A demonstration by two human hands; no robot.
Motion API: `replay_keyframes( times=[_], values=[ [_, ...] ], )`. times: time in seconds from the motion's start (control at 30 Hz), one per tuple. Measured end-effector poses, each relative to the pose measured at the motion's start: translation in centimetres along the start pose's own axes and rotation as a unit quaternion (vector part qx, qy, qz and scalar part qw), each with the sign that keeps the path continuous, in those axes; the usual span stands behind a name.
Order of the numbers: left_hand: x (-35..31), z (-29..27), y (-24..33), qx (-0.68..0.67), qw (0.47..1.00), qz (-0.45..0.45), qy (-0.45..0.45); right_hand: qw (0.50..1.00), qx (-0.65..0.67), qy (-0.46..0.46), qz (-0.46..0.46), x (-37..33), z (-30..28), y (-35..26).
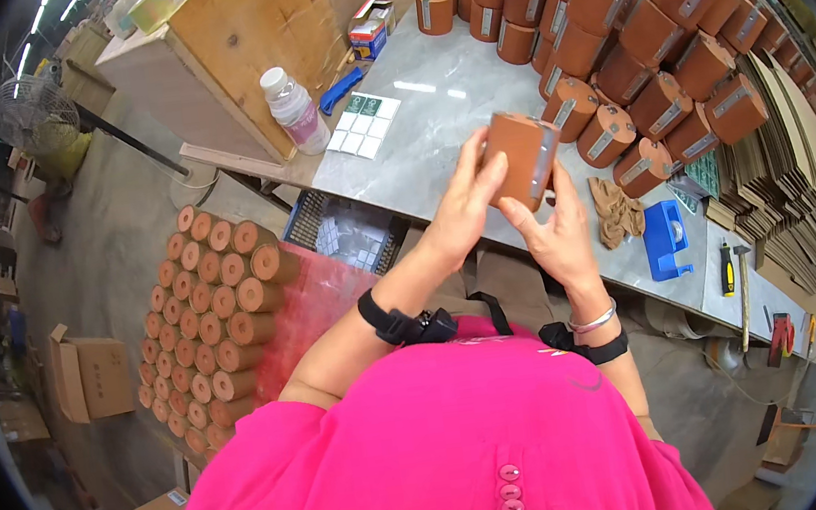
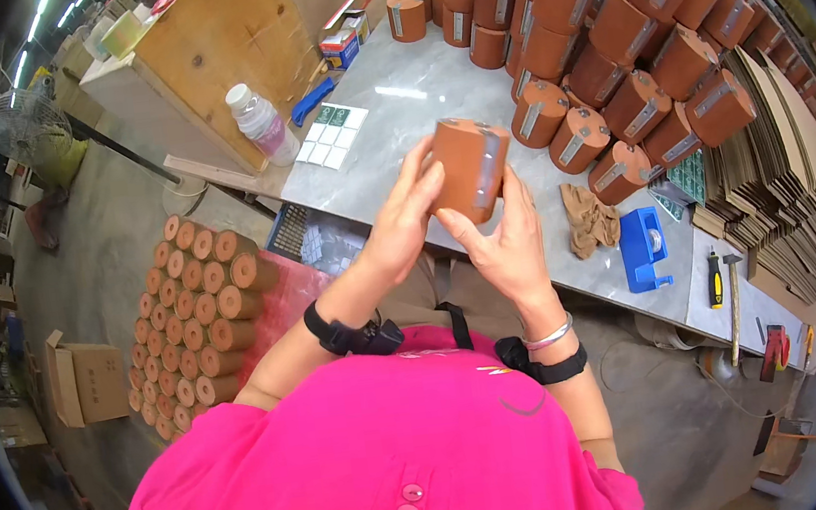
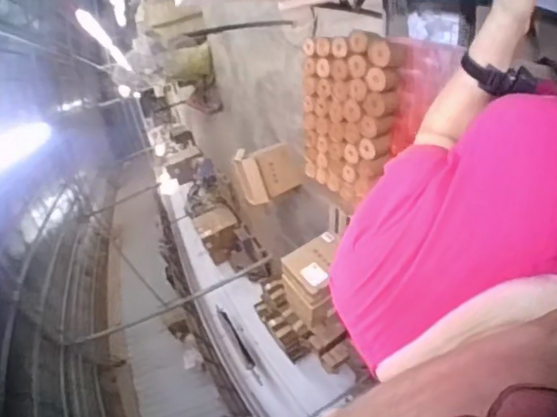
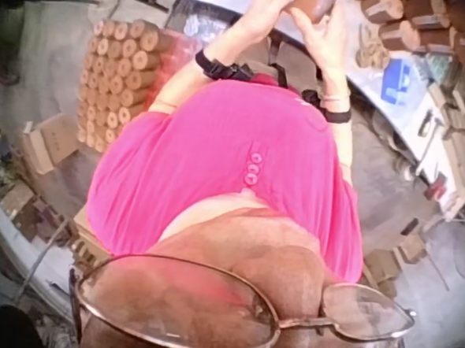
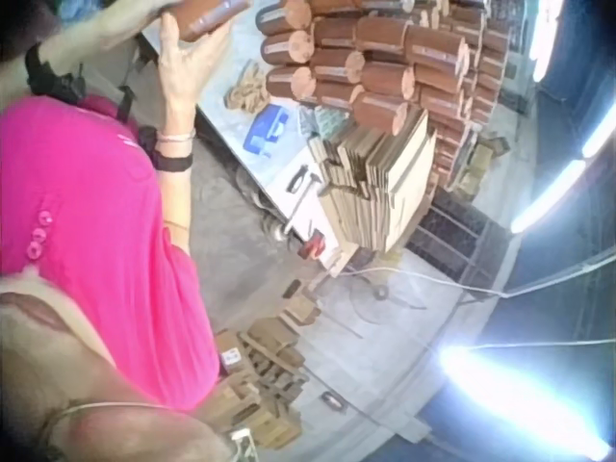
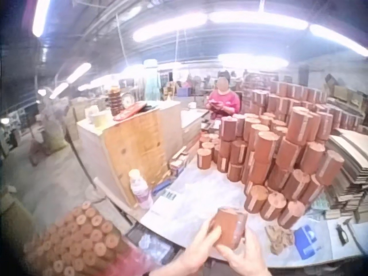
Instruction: Applying labels to cylindrical blocks and wrapping them in protective paper.
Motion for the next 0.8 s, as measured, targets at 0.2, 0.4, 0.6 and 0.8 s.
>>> replay_keyframes(
  times=[0.2, 0.4, 0.6, 0.8],
  values=[
    [0.5, 1.1, -1.1, 0.066, 0.995, 0.025, -0.065, 0.990, 0.072, 0.036, 0.112, 0.4, 0.0, 5.3],
    [5.2, -7.7, -1.4, 0.477, 0.871, 0.109, 0.053, 0.999, -0.002, 0.039, 0.035, 1.2, 1.0, 6.1],
    [8.4, -19.8, -1.9, 0.684, 0.693, 0.045, 0.224, 0.998, -0.026, 0.021, 0.044, 1.9, 2.4, 9.9],
    [6.4, -20.5, -3.9, 0.716, 0.658, 0.060, 0.228, 1.000, -0.018, -0.013, 0.012, 0.9, 3.3, 10.0]
  ],
)
Point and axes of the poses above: each hand's wrist, its own x-axis towards the middle knuckle, its own z-axis out of the palm, y = z × x, the point moved 10 cm from there along x, towards the middle knuckle, and after that the axes turned 5 degrees about y, right-handed, at the moved point
